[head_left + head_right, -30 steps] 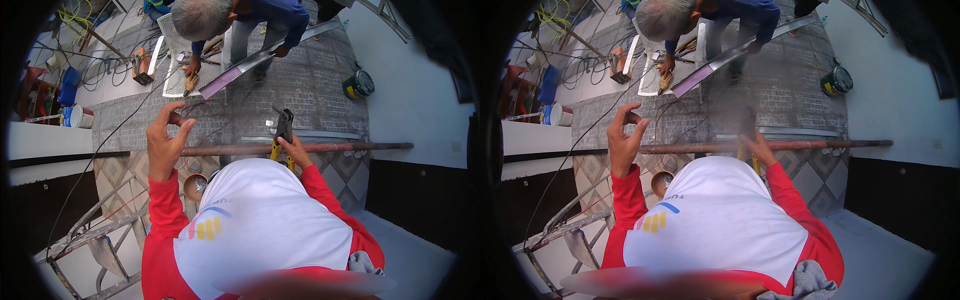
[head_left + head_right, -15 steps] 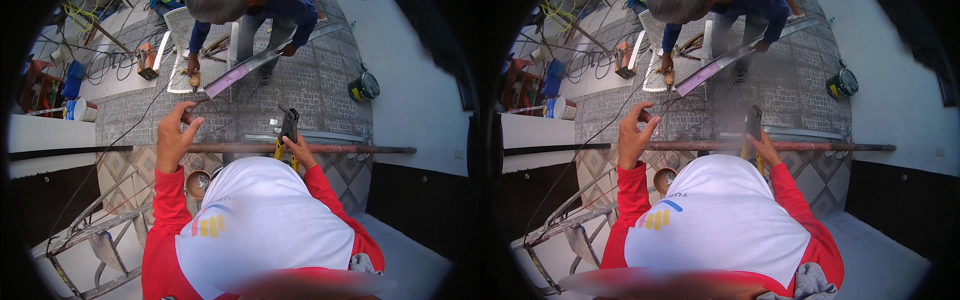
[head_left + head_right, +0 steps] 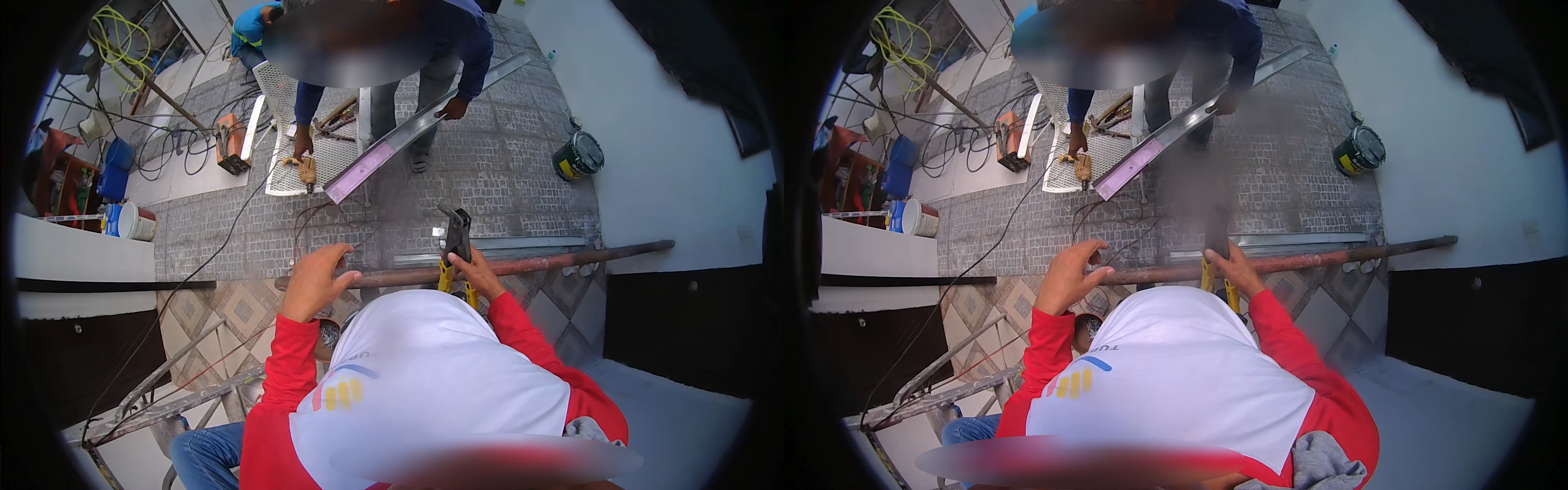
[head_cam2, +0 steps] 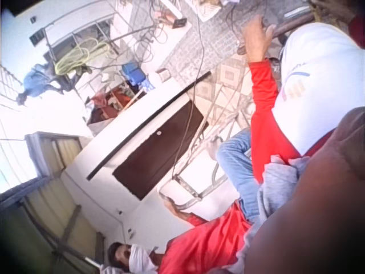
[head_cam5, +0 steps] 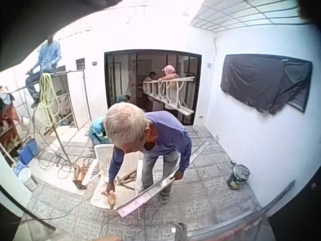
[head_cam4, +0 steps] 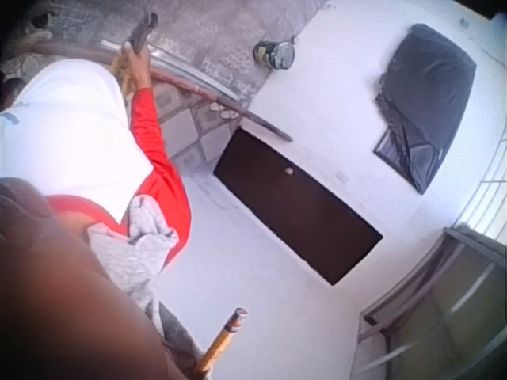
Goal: The person uses a rivet gun to fasten a pink plastic strip to a long metal bar held by another worker. The person then measures the assembly with a tape measure and marks it with a pencil. The work takes place on a tiled floor with tools and materials nearby.
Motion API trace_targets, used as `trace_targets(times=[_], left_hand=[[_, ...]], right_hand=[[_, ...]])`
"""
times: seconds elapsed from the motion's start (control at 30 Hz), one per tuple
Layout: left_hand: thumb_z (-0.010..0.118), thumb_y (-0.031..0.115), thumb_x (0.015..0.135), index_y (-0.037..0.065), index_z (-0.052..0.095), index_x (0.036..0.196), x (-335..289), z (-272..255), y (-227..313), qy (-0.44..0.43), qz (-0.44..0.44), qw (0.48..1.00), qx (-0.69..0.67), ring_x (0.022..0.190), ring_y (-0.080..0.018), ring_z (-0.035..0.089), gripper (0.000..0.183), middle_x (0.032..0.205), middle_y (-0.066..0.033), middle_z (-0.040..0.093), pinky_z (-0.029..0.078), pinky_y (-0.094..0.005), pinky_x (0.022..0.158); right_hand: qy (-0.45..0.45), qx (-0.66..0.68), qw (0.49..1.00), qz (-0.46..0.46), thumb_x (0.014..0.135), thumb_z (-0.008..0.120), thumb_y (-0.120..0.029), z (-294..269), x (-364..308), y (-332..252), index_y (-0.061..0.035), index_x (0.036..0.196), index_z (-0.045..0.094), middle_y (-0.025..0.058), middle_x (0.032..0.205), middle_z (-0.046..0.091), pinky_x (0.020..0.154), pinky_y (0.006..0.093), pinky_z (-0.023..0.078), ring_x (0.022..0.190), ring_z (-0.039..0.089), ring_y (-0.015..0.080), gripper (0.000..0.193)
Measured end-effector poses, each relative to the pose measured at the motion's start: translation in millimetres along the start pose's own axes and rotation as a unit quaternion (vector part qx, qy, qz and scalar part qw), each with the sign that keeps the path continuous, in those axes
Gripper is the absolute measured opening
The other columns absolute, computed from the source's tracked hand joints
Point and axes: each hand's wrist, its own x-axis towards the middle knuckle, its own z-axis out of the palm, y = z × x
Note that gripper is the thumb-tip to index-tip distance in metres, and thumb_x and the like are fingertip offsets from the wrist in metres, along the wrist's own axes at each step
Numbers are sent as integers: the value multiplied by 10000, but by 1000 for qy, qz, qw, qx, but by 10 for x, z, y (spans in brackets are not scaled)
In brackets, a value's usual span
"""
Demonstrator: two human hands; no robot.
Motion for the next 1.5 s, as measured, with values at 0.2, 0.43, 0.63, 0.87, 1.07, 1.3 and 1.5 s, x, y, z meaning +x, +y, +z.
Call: trace_targets(times=[0.2, 0.43, 0.63, 0.87, 1.07, 1.3, 1.5], left_hand=[[802, 211, 823, 53, 638, 1236, 118, 45, 168, -8, 25, 1000, 16, 1016, -368, 677, 472, 1108, -141, 678, 544, -443, 856], [802, 201, 820, 58, 633, 1232, 179, 19, 330, 25, 50, 998, 25, 1026, -378, 664, 468, 1133, -144, 644, 542, -445, 844], [806, 188, 825, 54, 628, 1252, 289, -41, 464, 88, 76, 993, 22, 1045, -379, 657, 482, 1164, -152, 639, 540, -437, 873], [829, 240, 825, 70, 597, 1317, 570, 29, 249, 171, 60, 979, 95, 1115, -355, 633, 571, 1222, -150, 632, 516, -447, 941], [879, 329, 769, 90, 462, 1445, 1210, 413, -497, 143, -27, 928, 343, 1127, -347, 638, 829, 1319, -134, 602, 480, -476, 962], [874, 367, 767, 94, 464, 1449, 1410, 272, -1150, 94, -108, 931, 336, 1018, -329, 698, 842, 1149, -157, 702, 509, -484, 888], [815, 262, 833, -4, 695, 1136, 1438, 226, -1510, 0, -106, 990, 96, 850, -260, 710, 421, 958, -169, 732, 540, -380, 777]], right_hand=[[9, -7, 1000, -22, 1001, 658, -413, -62, 59, -62, -32, 1293, 609, 94, 1172, 680, 882, 351, 508, 1045, 629, 184, 483], [31, 56, 995, -73, 1000, 673, -404, -47, 127, -75, -38, 1215, 634, 31, 1017, 669, 764, 307, 501, 863, 595, 132, 426], [39, 57, 993, -100, 1014, 638, -412, -51, 228, -156, -18, 1192, 627, 37, 1020, 657, 773, 308, 494, 853, 586, 129, 432], [42, 75, 987, -133, 1056, 592, -355, 18, 404, -248, -73, 1251, 612, 64, 1192, 719, 780, 297, 538, 1083, 667, 154, 343], [-25, 71, 983, -168, 1066, 552, -428, 195, 537, -329, -77, 1287, 610, 74, 1206, 705, 812, 301, 521, 1116, 652, 162, 419], [-72, -13, 944, -323, 1068, 524, -476, 410, 822, -341, -79, 1291, 618, 78, 1214, 714, 810, 307, 510, 1107, 664, 176, 465], [-85, 198, 976, -22, 1053, 530, -515, 868, 1047, -371, -74, 1224, 653, 54, 1158, 737, 788, 322, 500, 1061, 680, 166, 489]])
